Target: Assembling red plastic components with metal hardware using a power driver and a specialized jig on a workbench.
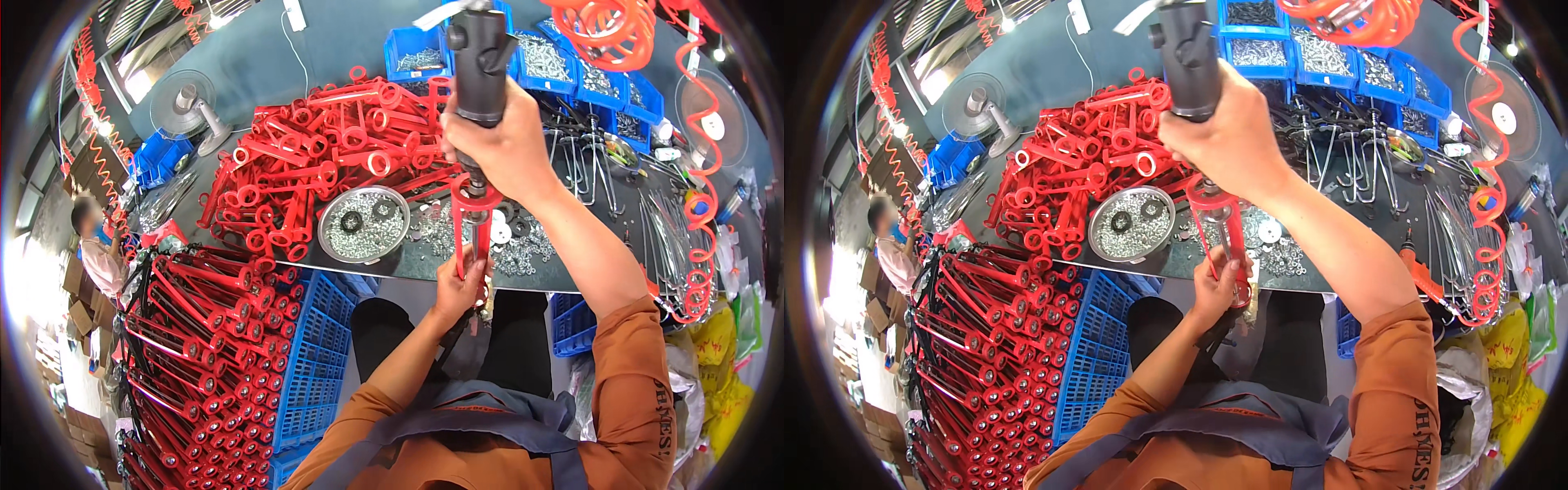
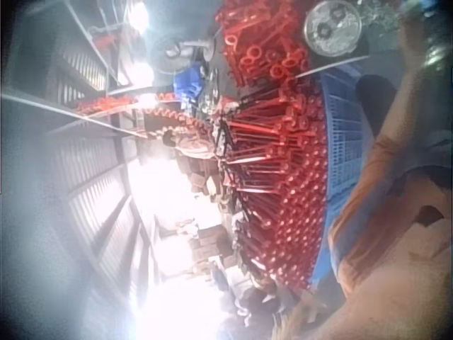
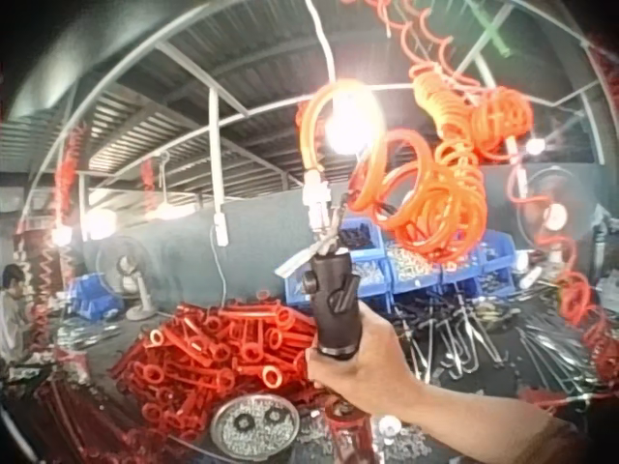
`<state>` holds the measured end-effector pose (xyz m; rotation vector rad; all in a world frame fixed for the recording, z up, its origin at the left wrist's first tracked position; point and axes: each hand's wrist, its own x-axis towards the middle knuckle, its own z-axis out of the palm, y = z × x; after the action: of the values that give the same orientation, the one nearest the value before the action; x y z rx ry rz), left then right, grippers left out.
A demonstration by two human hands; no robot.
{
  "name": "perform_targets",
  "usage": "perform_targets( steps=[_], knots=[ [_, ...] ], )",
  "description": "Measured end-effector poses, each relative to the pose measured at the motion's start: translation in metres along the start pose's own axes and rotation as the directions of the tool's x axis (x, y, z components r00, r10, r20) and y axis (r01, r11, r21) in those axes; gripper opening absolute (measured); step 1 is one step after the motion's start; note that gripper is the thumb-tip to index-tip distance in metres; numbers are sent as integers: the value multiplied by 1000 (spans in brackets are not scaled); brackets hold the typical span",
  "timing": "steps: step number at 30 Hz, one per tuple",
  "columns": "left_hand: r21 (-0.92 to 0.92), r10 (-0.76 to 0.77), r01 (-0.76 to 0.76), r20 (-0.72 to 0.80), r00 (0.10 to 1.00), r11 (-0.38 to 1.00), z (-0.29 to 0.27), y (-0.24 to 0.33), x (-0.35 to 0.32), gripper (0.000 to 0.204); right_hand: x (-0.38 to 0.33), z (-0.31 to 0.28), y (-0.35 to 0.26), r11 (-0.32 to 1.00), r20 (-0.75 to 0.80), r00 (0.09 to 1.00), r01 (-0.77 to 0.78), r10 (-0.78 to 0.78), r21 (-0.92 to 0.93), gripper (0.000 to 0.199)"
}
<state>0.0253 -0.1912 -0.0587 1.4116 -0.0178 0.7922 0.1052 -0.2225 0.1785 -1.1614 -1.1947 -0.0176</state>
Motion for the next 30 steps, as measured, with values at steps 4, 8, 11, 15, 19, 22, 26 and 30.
perform_targets(
  steps=[4, 8, 11, 15, 19, 22, 26, 30],
  knots=[
    [35, -30, 31, -16, 999, 999, 0, 4, 2, 17, 5, 2, 3, 978, 21, 998, 55, -52, -199, 29],
    [-29, 80, -83, -103, 991, 996, 2, -6, -3, 16, -7, 3, -1, 998, 29, 997, -67, 67, 5, 31],
    [71, 42, -39, -42, 998, 997, -1, -1, 3, 21, -1, -3, -6, 992, -52, 993, 101, -105, -74, 27],
    [-31, 47, -49, -70, 996, 998, -1, -7, -4, 22, 8, -54, -26, 989, -238, 966, 126, -103, 82, 18],
    [26, 56, -54, -71, 996, 998, -1, -3, -6, 19, -9, -145, 20, 993, -417, 901, -114, 120, 39, 22],
    [11, 62, -61, -59, 996, 998, 2, -5, -3, 21, -88, -217, 114, 706, -475, 876, -389, 83, -593, 43],
    [-23, 46, -46, -37, 998, 999, 1, 3, -4, 21, -184, -278, 203, 172, -464, 880, -475, 101, -863, 58],
    [-48, -50, 49, -28, 998, 998, -6, -4, -3, 20, -195, -261, 184, -126, -480, 873, -468, 90, -874, 55]
  ],
)
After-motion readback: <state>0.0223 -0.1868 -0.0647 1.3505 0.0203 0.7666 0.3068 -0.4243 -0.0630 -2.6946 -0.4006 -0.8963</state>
